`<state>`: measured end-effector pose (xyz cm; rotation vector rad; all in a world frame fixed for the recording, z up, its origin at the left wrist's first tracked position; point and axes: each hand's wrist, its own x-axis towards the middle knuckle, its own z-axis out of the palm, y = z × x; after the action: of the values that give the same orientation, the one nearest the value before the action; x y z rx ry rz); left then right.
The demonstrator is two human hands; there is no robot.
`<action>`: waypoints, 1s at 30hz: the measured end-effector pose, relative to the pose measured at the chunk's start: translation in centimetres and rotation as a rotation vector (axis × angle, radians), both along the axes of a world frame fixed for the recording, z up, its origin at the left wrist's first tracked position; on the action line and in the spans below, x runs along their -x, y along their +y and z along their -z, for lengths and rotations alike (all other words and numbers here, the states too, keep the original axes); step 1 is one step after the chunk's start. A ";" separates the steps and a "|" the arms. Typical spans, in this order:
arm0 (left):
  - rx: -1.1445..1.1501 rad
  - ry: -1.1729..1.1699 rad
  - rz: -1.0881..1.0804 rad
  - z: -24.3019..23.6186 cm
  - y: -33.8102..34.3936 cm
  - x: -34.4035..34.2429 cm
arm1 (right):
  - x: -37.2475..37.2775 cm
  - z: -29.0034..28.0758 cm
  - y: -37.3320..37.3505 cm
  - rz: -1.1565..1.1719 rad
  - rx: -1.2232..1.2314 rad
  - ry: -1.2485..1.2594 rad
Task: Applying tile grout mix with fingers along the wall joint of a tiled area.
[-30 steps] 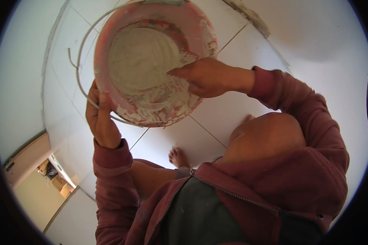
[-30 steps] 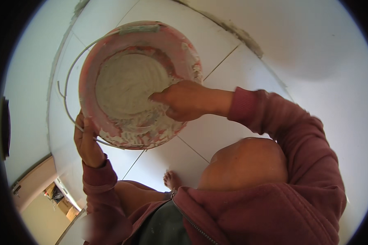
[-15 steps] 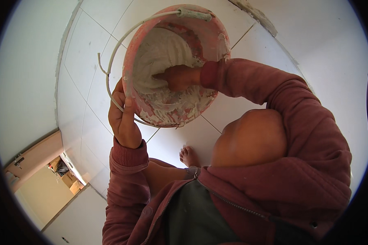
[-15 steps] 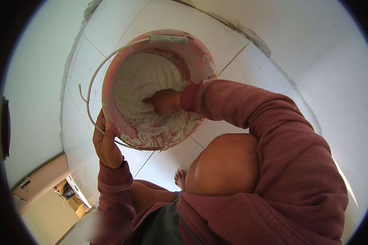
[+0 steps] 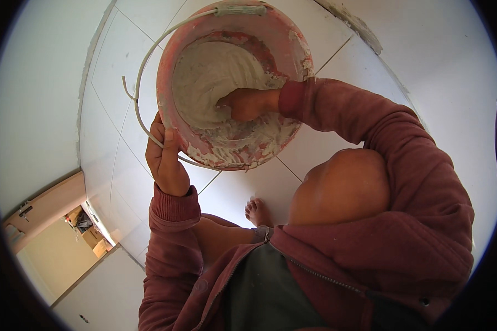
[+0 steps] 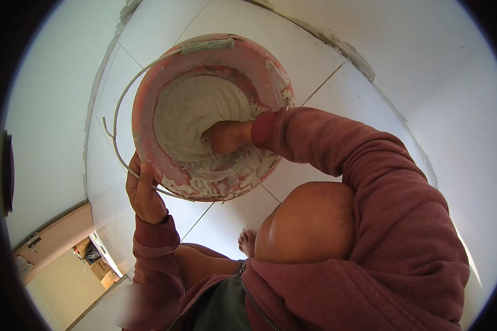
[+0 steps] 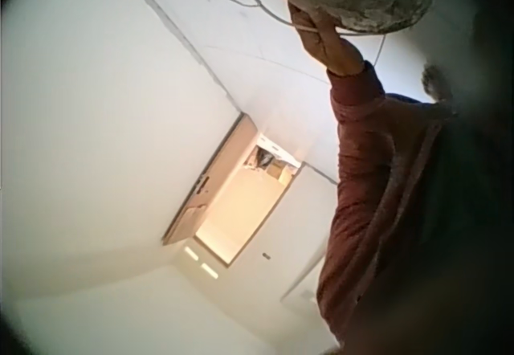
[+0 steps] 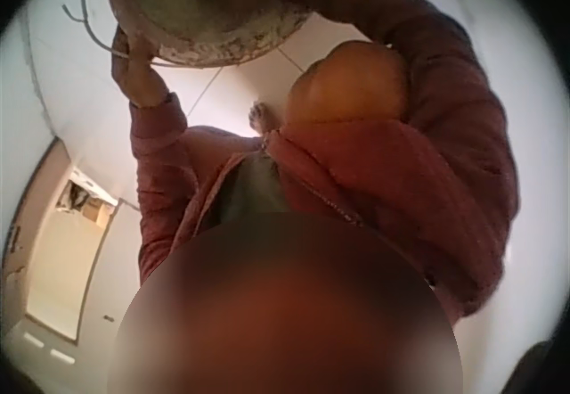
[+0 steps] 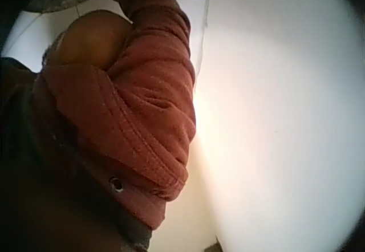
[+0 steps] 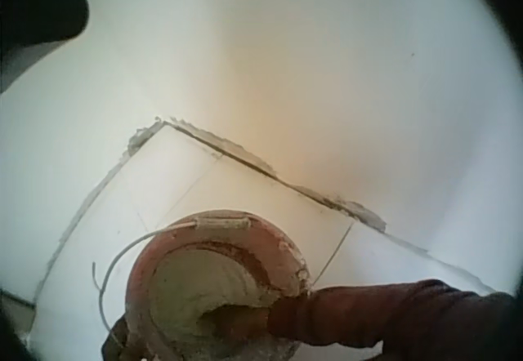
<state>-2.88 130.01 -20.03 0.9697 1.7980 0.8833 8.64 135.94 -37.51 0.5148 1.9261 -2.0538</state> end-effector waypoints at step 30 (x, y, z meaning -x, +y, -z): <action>-0.259 0.001 -0.173 6.5 -6.0 -2.2 | -2.8 2.8 0.0 -0.170 0.269 -0.181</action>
<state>-0.66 124.02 -26.57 0.9841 1.8182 1.2480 11.46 135.92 -40.36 0.4404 1.5085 -2.0368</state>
